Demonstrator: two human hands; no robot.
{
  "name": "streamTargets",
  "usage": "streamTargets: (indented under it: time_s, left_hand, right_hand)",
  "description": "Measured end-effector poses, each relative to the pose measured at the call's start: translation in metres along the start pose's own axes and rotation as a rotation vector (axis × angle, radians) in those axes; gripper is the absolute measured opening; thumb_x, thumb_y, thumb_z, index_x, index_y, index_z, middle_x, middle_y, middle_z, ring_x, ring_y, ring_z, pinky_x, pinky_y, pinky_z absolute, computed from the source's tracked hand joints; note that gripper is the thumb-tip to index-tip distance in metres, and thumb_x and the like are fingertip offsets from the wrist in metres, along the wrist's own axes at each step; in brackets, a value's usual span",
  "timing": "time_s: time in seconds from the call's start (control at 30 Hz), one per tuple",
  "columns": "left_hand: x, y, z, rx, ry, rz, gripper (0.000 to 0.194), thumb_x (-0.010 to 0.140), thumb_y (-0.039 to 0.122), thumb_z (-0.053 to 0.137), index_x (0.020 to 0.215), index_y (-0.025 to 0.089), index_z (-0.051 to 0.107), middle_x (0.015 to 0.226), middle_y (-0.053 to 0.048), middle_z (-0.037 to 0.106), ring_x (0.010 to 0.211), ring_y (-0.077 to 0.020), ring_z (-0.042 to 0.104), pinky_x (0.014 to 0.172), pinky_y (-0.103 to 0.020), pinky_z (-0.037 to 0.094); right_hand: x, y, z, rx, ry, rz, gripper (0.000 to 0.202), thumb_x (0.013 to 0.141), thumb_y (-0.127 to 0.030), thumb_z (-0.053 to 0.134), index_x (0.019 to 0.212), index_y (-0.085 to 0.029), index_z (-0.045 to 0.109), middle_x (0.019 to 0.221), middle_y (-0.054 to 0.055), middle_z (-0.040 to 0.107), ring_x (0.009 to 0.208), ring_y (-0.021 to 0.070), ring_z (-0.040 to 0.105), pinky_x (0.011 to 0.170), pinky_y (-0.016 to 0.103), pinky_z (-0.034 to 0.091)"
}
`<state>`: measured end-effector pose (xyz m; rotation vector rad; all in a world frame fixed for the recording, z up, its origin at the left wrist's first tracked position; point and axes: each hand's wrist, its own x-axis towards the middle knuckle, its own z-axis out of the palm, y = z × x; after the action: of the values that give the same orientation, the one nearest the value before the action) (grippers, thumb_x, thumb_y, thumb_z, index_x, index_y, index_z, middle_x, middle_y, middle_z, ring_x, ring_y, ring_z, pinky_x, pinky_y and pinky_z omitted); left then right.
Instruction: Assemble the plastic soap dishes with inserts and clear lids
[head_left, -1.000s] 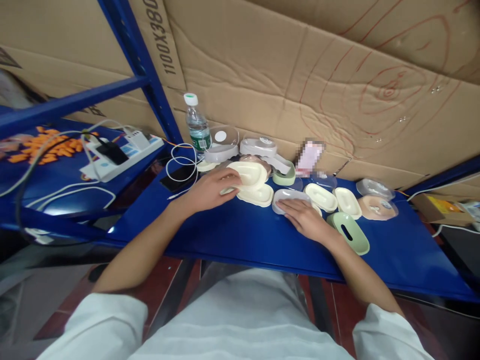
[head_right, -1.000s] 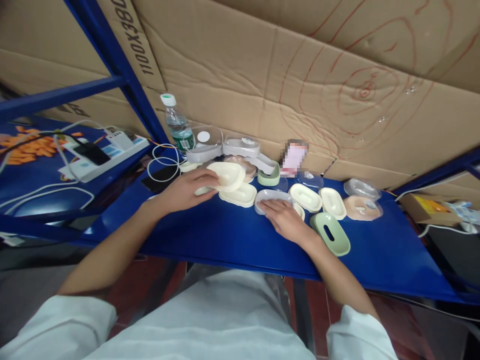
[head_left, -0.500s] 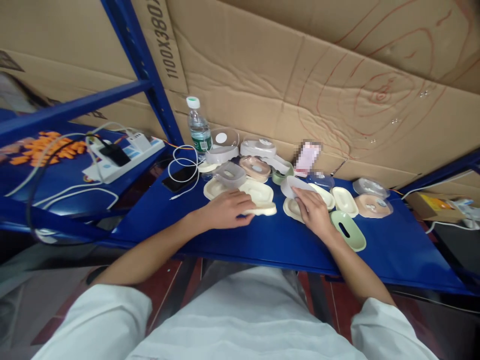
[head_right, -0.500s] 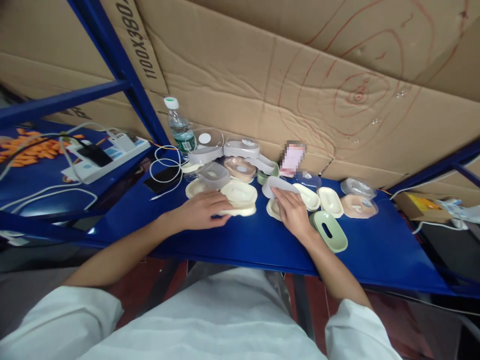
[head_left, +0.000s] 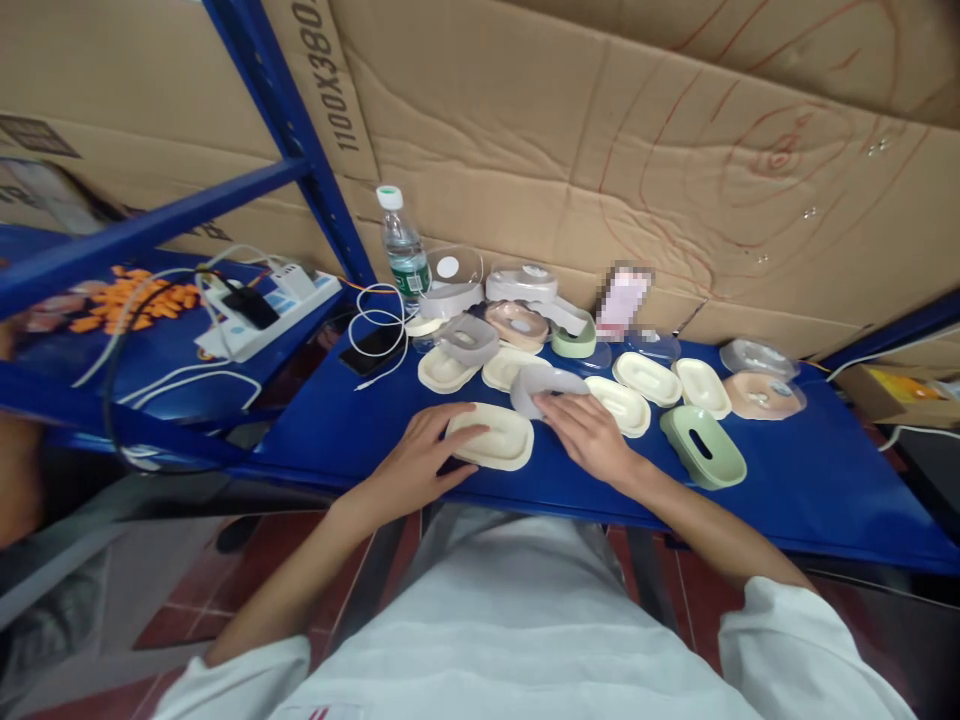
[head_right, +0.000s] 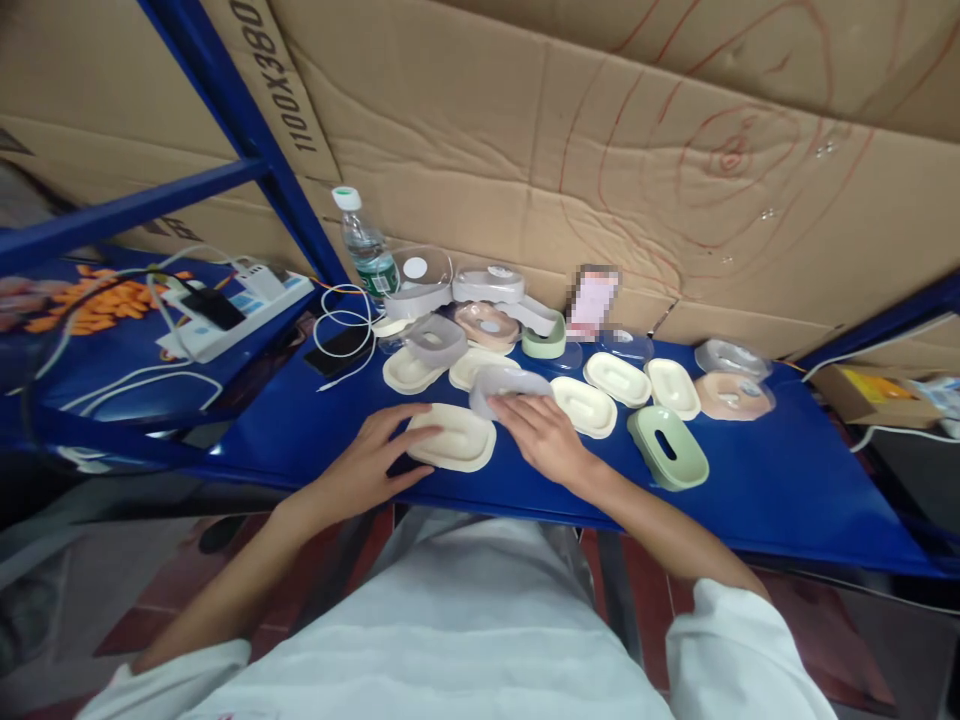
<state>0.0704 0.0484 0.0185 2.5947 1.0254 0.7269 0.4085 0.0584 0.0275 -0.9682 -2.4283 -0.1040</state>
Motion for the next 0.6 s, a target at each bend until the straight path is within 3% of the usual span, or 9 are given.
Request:
streamTargets:
  time_s: [0.13,0.27,0.33,0.43,0.6]
  left_hand:
    - [-0.005,0.009,0.022,-0.155,0.091,-0.2,0.082,0.102,0.036,0.073,0.17,0.034,0.027,0.166,-0.016,0.041,0.157,-0.0347,0.044,0.128,-0.056,0.044]
    - [0.008,0.022,0.042,-0.221,0.06,-0.209,0.098,0.096,0.04,0.082,0.173,0.038,0.021,0.17,-0.016,0.034,0.151,-0.0358,0.049,0.124,-0.055,0.049]
    - [0.012,0.024,0.046,-0.17,0.037,-0.188,0.091,0.096,0.041,0.081,0.171,0.039,0.029,0.173,-0.015,0.03,0.149,-0.0378,0.05,0.122,-0.058,0.049]
    - [0.011,0.022,0.045,-0.076,-0.004,-0.102,0.067,0.103,0.039,0.072,0.165,0.037,0.045,0.179,-0.014,0.025,0.159,-0.0411,0.038,0.126,-0.063,0.042]
    - [0.008,0.017,0.044,-0.063,-0.039,-0.017,0.06,0.11,0.037,0.06,0.167,0.032,0.042,0.18,-0.016,0.026,0.163,-0.0363,0.035,0.127,-0.059,0.041]
  right_hand:
    - [-0.001,-0.014,0.004,0.084,-0.022,-0.114,0.054,0.112,-0.021,0.052,0.166,-0.028,0.049,0.138,0.009,0.076,0.122,0.0262,0.073,0.1,0.042,0.062]
    - [-0.006,-0.021,0.008,0.113,-0.079,-0.224,0.051,0.112,-0.019,0.05,0.162,-0.023,0.053,0.139,0.009,0.076,0.127,0.0241,0.071,0.107,0.041,0.06]
    - [-0.007,-0.024,0.01,0.102,-0.113,-0.269,0.049,0.113,-0.019,0.048,0.161,-0.022,0.055,0.143,0.009,0.074,0.134,0.0226,0.069,0.112,0.04,0.057]
    - [-0.007,-0.028,0.013,0.083,-0.178,-0.308,0.046,0.115,-0.023,0.047,0.16,-0.023,0.055,0.15,0.008,0.069,0.145,0.0197,0.061,0.12,0.039,0.052]
    - [-0.004,-0.026,0.019,0.068,-0.217,-0.349,0.044,0.114,-0.023,0.049,0.156,-0.022,0.06,0.152,0.008,0.068,0.15,0.0174,0.057,0.125,0.038,0.047]
